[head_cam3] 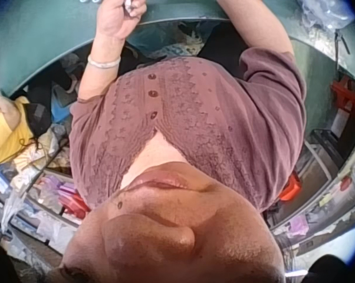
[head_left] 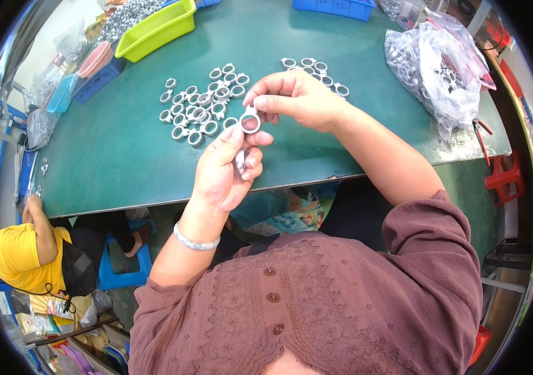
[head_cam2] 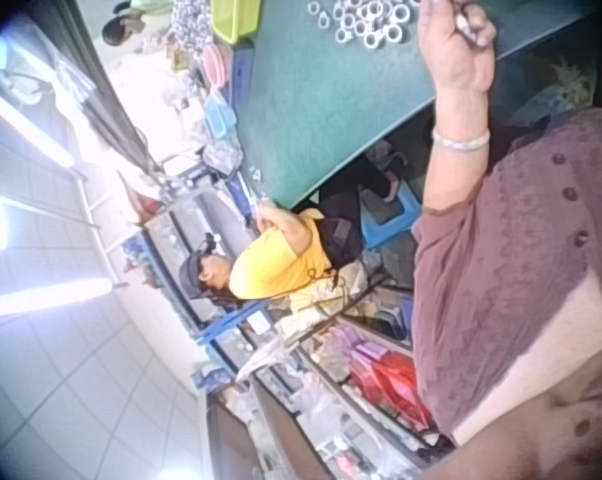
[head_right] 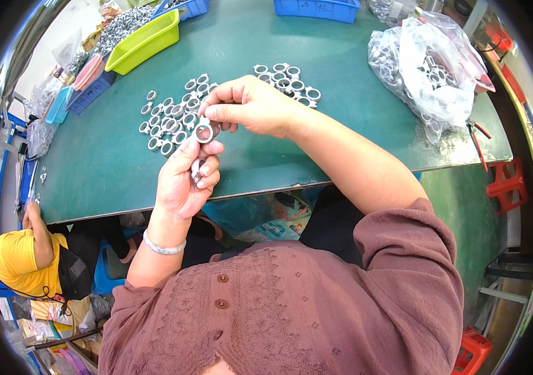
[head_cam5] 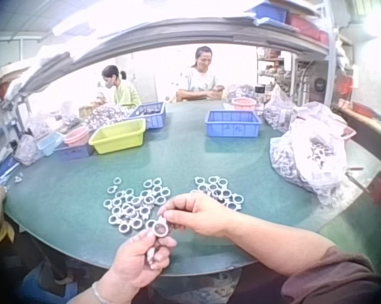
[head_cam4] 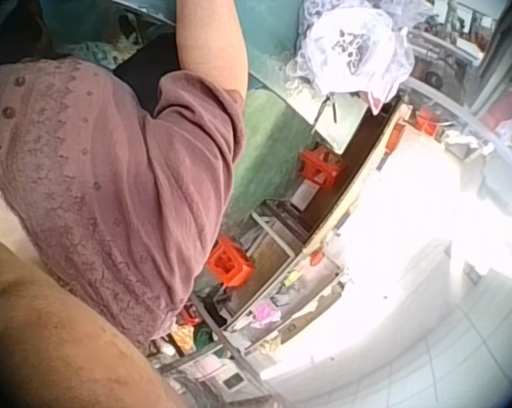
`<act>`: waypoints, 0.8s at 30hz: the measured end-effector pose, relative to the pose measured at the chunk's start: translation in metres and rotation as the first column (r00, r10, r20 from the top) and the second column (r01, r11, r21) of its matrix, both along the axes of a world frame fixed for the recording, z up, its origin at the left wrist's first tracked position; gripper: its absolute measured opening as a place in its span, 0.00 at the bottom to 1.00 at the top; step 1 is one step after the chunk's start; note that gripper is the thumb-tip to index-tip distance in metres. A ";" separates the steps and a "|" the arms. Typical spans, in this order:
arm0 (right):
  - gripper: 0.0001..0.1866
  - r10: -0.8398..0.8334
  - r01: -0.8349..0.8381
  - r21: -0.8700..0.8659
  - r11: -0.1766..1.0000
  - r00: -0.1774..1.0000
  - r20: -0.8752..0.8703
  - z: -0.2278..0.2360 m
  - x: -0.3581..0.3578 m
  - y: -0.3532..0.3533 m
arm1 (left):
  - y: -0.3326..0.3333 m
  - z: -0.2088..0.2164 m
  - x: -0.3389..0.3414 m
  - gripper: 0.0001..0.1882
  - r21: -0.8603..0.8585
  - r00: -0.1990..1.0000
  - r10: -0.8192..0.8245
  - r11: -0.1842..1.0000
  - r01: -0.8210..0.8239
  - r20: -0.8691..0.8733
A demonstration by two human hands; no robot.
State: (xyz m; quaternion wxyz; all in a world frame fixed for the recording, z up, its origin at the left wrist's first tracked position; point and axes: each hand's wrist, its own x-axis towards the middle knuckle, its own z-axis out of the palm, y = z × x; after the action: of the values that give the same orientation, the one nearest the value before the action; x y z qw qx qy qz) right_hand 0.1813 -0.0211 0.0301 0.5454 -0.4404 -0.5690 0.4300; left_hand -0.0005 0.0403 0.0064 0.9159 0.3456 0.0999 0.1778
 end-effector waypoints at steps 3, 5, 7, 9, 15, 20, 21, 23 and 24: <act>0.09 -0.004 0.004 0.024 1.000 1.000 0.021 0.001 -0.001 -0.001 | 0.000 -0.001 0.000 0.14 0.014 1.000 0.001 1.000 -0.001 0.004; 0.09 -0.004 0.003 0.030 1.000 1.000 0.017 0.002 -0.001 -0.002 | -0.001 -0.001 0.001 0.13 0.005 1.000 -0.001 1.000 0.001 0.007; 0.09 0.027 -0.028 0.036 0.999 1.000 0.009 0.003 -0.001 -0.002 | -0.001 -0.001 0.001 0.13 -0.004 1.000 -0.002 1.000 0.002 0.010; 0.09 0.035 -0.035 0.040 0.999 0.999 0.016 0.003 -0.001 -0.002 | 0.000 -0.004 0.000 0.13 -0.042 1.000 -0.006 0.999 0.007 0.020; 0.10 0.025 -0.026 0.022 0.999 0.999 0.041 0.006 -0.004 -0.005 | 0.000 -0.004 0.000 0.13 -0.075 1.000 -0.026 0.997 0.027 0.007; 0.09 0.043 -0.044 0.024 0.999 0.998 0.035 0.006 -0.003 -0.005 | -0.003 -0.002 0.001 0.14 -0.052 1.000 -0.026 0.998 0.025 -0.009; 0.09 0.042 -0.043 0.023 0.999 0.999 0.034 0.006 -0.003 -0.005 | -0.003 -0.002 0.001 0.14 -0.050 1.000 -0.029 0.998 0.028 -0.011; 0.09 0.041 -0.042 0.022 0.999 0.999 0.032 0.006 -0.003 -0.005 | -0.003 -0.002 0.001 0.14 -0.045 1.000 -0.028 0.999 0.028 -0.010; 0.09 0.040 -0.041 0.020 0.999 0.999 0.036 0.005 -0.003 -0.005 | -0.003 -0.002 0.001 0.14 -0.040 1.000 -0.028 0.999 0.028 -0.009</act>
State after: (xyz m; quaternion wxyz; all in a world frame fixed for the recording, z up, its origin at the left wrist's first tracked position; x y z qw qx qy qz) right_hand 0.1780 -0.0262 0.0352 0.5308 -0.4307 -0.5918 0.4271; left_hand 0.0001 0.0376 0.0043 0.9246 0.3292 0.1030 0.1613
